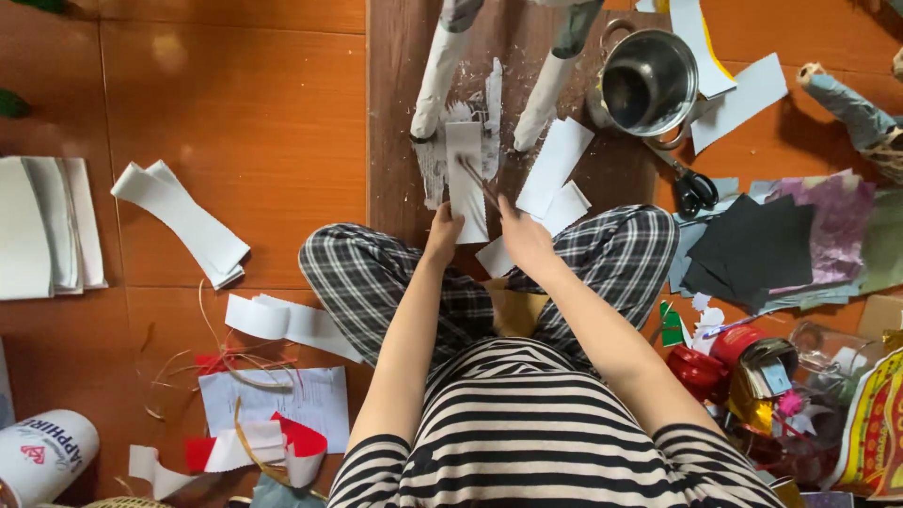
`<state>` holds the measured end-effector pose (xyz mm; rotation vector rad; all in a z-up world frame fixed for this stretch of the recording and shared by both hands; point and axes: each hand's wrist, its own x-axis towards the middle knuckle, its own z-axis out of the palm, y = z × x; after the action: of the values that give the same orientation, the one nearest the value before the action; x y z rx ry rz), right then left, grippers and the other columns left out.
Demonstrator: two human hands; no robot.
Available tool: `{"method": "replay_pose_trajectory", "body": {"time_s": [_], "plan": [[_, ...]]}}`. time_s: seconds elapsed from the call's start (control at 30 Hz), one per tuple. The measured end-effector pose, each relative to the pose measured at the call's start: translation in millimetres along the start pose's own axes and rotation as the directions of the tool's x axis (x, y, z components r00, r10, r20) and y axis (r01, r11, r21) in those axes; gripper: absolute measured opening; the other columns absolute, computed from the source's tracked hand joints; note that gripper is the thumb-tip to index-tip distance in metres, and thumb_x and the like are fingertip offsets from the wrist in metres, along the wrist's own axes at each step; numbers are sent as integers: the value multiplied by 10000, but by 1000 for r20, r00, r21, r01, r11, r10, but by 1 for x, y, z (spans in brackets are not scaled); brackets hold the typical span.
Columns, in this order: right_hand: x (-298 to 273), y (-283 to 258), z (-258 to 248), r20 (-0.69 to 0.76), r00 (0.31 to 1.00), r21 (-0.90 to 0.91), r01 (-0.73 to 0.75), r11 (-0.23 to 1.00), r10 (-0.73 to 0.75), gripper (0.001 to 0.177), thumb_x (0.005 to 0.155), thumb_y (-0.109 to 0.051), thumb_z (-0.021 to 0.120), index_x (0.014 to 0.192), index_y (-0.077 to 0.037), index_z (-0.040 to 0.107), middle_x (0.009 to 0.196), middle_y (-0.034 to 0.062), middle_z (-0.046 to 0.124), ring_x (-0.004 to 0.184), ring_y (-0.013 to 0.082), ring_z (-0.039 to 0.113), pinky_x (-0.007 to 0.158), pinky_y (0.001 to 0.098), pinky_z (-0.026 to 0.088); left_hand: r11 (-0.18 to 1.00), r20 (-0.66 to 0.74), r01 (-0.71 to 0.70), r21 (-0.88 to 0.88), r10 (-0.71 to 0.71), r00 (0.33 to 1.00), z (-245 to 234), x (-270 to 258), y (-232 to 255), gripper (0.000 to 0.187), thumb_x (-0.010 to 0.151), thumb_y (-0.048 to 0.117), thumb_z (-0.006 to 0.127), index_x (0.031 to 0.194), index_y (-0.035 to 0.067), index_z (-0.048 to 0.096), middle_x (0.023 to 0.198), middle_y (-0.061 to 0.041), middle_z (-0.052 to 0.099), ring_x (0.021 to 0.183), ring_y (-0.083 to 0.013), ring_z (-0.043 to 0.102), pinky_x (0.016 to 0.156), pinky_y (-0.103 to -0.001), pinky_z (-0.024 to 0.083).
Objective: Applying paper strips with adhesive to a large animal-shaped frame to create a paper mache sculpture
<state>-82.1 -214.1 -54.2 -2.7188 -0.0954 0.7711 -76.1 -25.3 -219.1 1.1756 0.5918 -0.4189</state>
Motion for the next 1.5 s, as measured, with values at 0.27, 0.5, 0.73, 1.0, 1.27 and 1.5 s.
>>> {"method": "replay_pose_trajectory", "body": {"time_s": [0.27,0.5,0.73,1.0,1.27,1.5], "plan": [[5,-23,19,-152,988,101,-24,995,39,584,1230,-154,334,1763,-139,96,1114,310,673,920,529,768,836,635,630,972,93,230,49,-234,968,0,-1,12,525,1060,300,723,1495,19,639,1415,-269,691,1314,-449,670,1031,-711,562],[-109,1,25,53,997,-149,-54,987,62,618,1160,-247,475,1754,-215,309,1000,221,638,763,452,777,662,577,641,794,96,468,-387,-470,877,18,-22,63,670,1106,152,507,1663,-146,285,1675,-380,376,1522,-588,396,1048,-785,473],[-150,2,1,94,989,-131,-100,986,113,553,1157,-420,373,1706,-356,382,1050,199,700,836,513,790,755,625,654,756,19,501,-420,-545,838,23,-25,66,626,1092,138,546,1637,-90,340,1654,-300,426,1468,-528,477,1019,-719,530],[-155,-1,12,157,977,-43,-142,989,147,518,1160,-470,318,1661,-398,428,1123,204,741,909,536,790,817,659,640,779,-57,506,-370,-563,825,23,-16,54,677,1081,173,622,1667,-37,354,1729,-303,323,1489,-591,431,1048,-833,480],[-157,-14,20,137,981,119,-155,981,138,296,1132,-373,406,1362,-215,509,859,231,792,860,463,808,779,573,624,802,-78,513,-306,-558,826,8,10,10,544,1050,196,598,1535,0,449,1498,-173,529,1111,-326,679,772,-401,616],[-133,38,-5,57,967,-35,-245,969,247,235,1134,-348,445,1242,-158,530,810,267,787,851,453,819,772,564,635,782,30,517,-348,-542,840,33,-36,85,734,1076,175,528,1706,-35,214,1765,-294,231,1530,-575,374,943,-787,585]]}}
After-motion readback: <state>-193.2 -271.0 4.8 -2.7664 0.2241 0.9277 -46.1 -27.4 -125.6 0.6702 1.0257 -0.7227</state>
